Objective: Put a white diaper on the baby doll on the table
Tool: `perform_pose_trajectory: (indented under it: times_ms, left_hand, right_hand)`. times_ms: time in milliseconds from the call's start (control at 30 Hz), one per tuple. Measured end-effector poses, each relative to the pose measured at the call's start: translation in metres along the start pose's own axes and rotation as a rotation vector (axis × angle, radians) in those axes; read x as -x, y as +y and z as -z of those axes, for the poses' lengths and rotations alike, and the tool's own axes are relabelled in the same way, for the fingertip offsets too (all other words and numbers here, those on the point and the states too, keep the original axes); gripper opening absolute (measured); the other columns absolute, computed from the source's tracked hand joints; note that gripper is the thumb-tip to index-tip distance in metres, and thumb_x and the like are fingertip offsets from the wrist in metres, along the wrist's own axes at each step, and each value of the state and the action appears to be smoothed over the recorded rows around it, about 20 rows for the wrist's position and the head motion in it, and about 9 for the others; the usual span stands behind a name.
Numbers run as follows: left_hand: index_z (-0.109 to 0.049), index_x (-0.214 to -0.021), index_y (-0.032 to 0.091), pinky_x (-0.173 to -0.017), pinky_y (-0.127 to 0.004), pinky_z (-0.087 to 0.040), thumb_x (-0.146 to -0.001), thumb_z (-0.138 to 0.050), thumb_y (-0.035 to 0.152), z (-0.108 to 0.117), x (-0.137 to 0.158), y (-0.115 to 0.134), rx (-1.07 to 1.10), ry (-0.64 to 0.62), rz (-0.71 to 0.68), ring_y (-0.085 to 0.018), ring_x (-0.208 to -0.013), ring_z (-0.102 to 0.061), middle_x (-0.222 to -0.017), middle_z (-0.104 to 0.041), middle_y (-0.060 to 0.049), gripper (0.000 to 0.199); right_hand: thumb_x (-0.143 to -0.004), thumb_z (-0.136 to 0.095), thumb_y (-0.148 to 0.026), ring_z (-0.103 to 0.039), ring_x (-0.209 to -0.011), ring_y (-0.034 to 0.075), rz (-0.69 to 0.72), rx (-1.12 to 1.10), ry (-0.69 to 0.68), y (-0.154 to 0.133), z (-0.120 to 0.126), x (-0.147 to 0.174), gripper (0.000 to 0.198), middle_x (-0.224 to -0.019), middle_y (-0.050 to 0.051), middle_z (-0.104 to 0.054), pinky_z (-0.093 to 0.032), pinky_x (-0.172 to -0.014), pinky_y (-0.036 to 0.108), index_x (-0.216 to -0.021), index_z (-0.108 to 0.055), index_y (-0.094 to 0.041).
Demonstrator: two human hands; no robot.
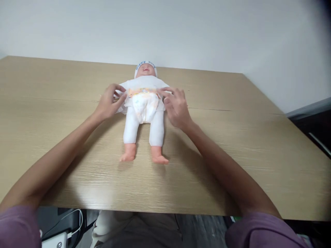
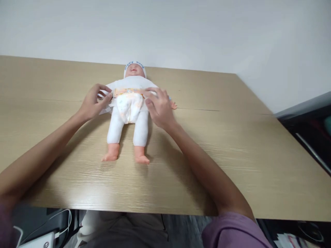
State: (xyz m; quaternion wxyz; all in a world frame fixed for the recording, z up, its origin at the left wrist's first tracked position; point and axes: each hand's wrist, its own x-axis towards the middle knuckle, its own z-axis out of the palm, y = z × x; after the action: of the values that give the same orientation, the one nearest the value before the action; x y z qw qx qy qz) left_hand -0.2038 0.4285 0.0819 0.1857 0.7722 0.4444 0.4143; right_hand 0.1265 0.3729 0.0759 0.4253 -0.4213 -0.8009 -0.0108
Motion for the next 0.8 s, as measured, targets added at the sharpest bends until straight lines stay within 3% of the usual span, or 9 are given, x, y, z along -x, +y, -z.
perform_pose_trajectory:
  times_ms: [100,267,367,500,633,800]
  left_hand:
    - [-0.066,-0.108,0.021,-0.104,-0.05,-0.055,-0.103,-0.069,0.055,0.015,0.018,-0.02,-0.226,-0.067,0.09,-0.03,-0.102,-0.069,-0.116,-0.078,-0.014,0.034]
    - [-0.065,-0.101,0.021,-0.097,-0.047,-0.051,-0.099,-0.072,0.058,0.019,0.025,-0.024,-0.411,-0.252,0.254,-0.031,-0.088,-0.068,-0.094,-0.075,-0.01,0.037]
    - [-0.066,-0.083,0.023,-0.085,-0.04,-0.046,-0.096,-0.074,0.057,0.02,0.02,-0.023,-0.406,-0.339,0.325,-0.028,-0.081,-0.065,-0.084,-0.073,-0.007,0.038]
    - [-0.068,-0.07,0.022,-0.073,-0.034,-0.039,-0.09,-0.077,0.049,0.033,0.009,-0.028,-0.143,-0.415,0.486,-0.022,-0.075,-0.058,-0.077,-0.067,-0.004,0.034]
    - [-0.068,-0.075,0.02,-0.064,-0.031,-0.032,-0.085,-0.083,0.043,0.044,-0.012,-0.028,0.349,-0.289,0.59,-0.016,-0.067,-0.047,-0.075,-0.058,-0.003,0.029]
    - [-0.06,-0.074,0.019,-0.058,-0.03,-0.025,-0.085,-0.082,0.037,0.019,-0.043,0.004,0.619,-0.237,0.596,-0.011,-0.059,-0.033,-0.07,-0.048,0.001,0.031]
  right_hand:
    - [-0.122,-0.035,-0.062,-0.069,-0.126,0.033,-0.003,-0.067,0.088,-0.019,0.007,-0.029,0.055,-0.132,0.01,-0.075,-0.055,-0.117,0.06,-0.147,-0.074,-0.034]
    - [-0.119,-0.054,-0.057,-0.068,-0.111,0.029,0.04,-0.055,-0.045,-0.04,-0.007,-0.077,0.037,-0.113,0.008,-0.072,-0.058,-0.111,0.052,-0.128,-0.077,-0.03]
    - [-0.116,-0.061,-0.045,-0.065,-0.109,0.028,0.021,-0.048,-0.121,-0.04,-0.029,-0.088,0.027,-0.102,0.006,-0.067,-0.054,-0.112,0.05,-0.129,-0.075,-0.027]
    - [-0.11,-0.068,-0.042,-0.063,-0.104,0.03,-0.021,-0.051,-0.246,-0.028,-0.053,-0.083,0.026,-0.099,0.006,-0.064,-0.054,-0.107,0.052,-0.129,-0.073,-0.025]
    - [-0.108,-0.069,-0.047,-0.065,-0.109,0.033,-0.045,-0.098,-0.259,-0.019,-0.058,-0.077,0.041,-0.103,0.006,-0.066,-0.052,-0.111,0.055,-0.143,-0.068,-0.026]
    - [-0.106,-0.07,-0.049,-0.067,-0.121,0.038,-0.063,-0.123,-0.277,-0.02,-0.055,-0.079,0.056,-0.108,0.009,-0.071,-0.05,-0.119,0.061,-0.156,-0.062,-0.025]
